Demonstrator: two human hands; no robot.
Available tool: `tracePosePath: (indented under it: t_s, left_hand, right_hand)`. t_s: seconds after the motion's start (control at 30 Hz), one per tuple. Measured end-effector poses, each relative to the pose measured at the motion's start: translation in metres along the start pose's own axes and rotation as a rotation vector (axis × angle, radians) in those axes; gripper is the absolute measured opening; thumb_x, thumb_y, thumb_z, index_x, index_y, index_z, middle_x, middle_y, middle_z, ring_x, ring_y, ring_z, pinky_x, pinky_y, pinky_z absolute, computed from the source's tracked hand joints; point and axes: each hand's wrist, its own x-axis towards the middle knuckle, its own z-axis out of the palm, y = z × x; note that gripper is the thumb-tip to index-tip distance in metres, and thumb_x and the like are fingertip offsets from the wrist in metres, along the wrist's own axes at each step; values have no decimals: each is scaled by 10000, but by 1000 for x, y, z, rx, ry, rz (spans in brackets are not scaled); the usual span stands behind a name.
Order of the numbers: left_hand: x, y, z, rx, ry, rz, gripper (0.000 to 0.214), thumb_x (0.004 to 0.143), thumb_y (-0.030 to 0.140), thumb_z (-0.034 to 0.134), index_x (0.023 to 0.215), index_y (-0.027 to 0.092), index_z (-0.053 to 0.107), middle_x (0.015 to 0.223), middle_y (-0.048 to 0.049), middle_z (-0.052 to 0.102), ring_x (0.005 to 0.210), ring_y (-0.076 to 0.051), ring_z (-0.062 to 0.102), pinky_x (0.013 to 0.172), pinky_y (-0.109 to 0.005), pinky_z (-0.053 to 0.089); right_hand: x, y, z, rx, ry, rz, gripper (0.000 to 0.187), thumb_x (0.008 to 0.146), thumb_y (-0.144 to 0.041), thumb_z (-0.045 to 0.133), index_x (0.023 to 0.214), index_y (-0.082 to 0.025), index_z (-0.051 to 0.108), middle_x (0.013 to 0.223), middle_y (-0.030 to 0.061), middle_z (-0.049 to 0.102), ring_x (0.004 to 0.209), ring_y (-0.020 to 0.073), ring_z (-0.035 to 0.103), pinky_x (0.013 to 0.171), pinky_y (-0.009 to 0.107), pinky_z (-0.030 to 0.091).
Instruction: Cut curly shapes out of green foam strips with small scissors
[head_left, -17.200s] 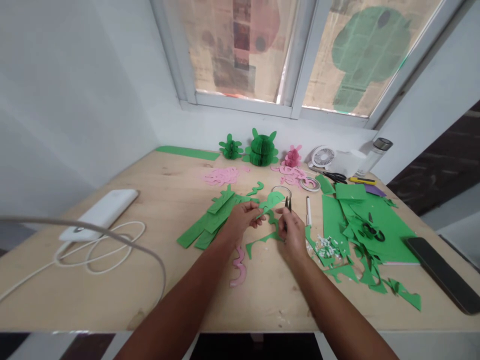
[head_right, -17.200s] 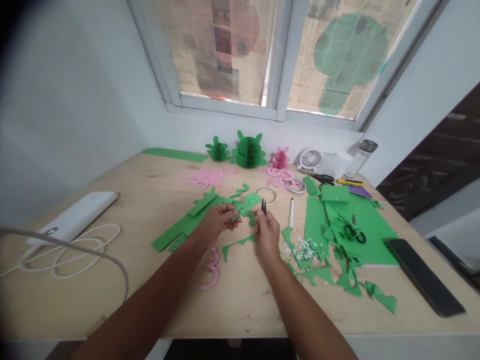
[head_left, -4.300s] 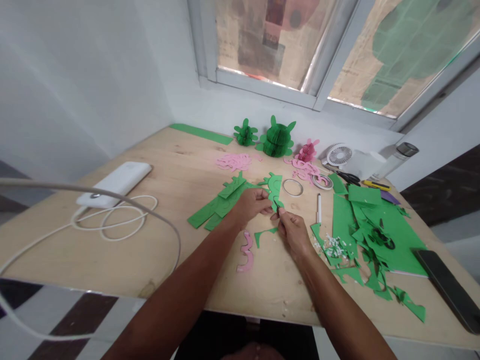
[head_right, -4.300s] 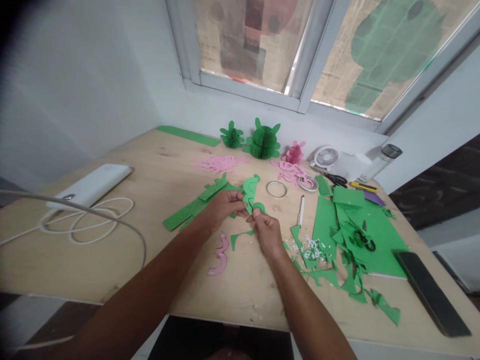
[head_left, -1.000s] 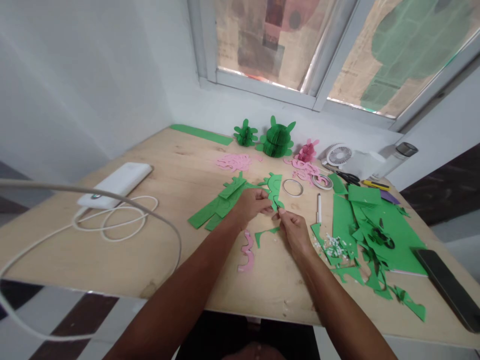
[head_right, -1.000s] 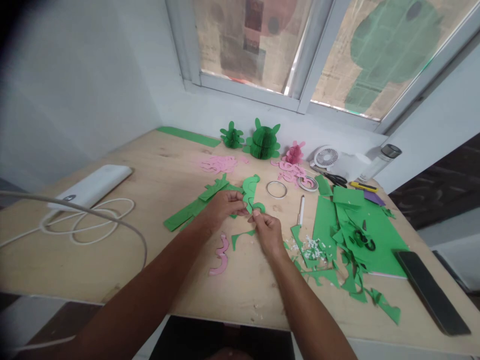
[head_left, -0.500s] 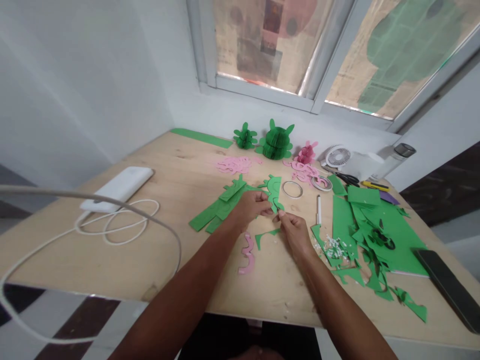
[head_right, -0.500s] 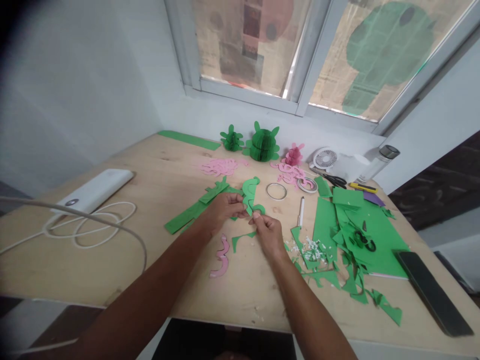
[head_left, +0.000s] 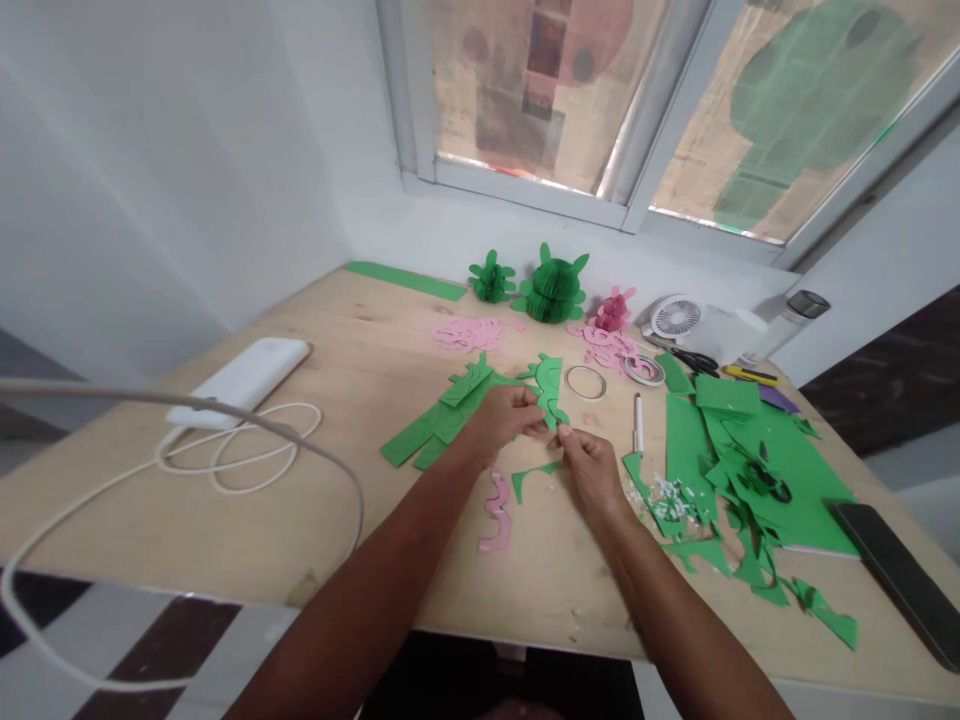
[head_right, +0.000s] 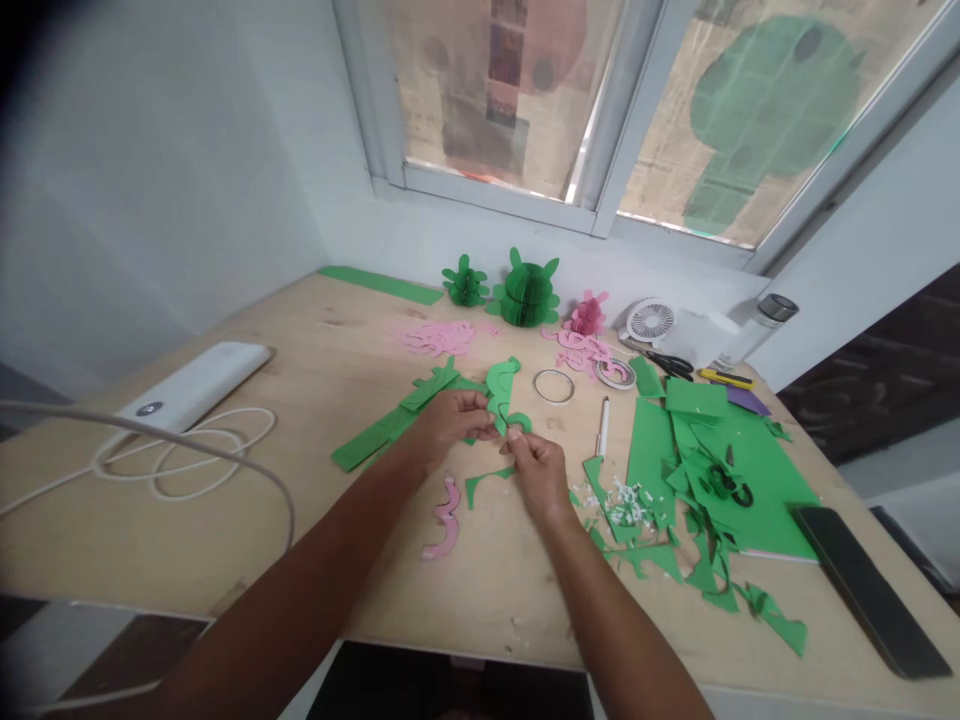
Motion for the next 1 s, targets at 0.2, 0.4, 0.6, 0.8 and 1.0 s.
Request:
tracePosePath:
  t_s: [0.2, 0.4, 0.6, 0.8, 1.0]
  left_hand:
    - [-1, 2, 0, -38, -9, -27, 118, 628, 122, 641, 557, 161, 555, 521, 12, 630, 533, -106, 623, 614, -229, 513]
    - [-1, 1, 0, -52, -11, -41, 114, 599, 147, 672, 581, 162, 561, 527, 12, 631, 526, -115, 627, 600, -234, 513]
    - [0, -2, -2, -67, -18, -1, 170, 592, 211, 721, 589, 167, 556, 544, 16, 632, 541, -117, 634, 630, -247, 519]
    - [0, -3, -3, -70, -29, 29, 196, 595, 247, 744, 616, 167, 566, 564, 19, 640, 560, -123, 636, 665, -273, 528]
    - [2, -2, -5, -106, -38, 31, 210, 574, 227, 751, 608, 168, 552, 548, 32, 625, 540, -109, 620, 653, -255, 524]
  right_hand:
    - [0, 1, 0, 32, -15, 4, 482, 784, -599, 587, 618, -151, 652, 458, -68, 310, 461, 99, 267, 470, 251, 184]
    - [0, 1, 0, 68, -12, 24, 475, 776, -600, 597, 630, -152, 657, 443, -73, 296, 450, 97, 252, 463, 251, 175]
    - [-1, -3, 1, 73, -14, 44, 498, 769, -625, 585, 622, -155, 660, 438, -71, 296, 443, 97, 247, 456, 252, 166]
    - [-2, -4, 1, 71, -25, 39, 511, 767, -627, 585, 607, -150, 668, 433, -74, 284, 437, 90, 226, 452, 250, 158]
    - [-2, -4, 0, 94, -36, 71, 512, 766, -627, 589, 615, -145, 669, 439, -77, 287, 439, 87, 222, 454, 250, 148]
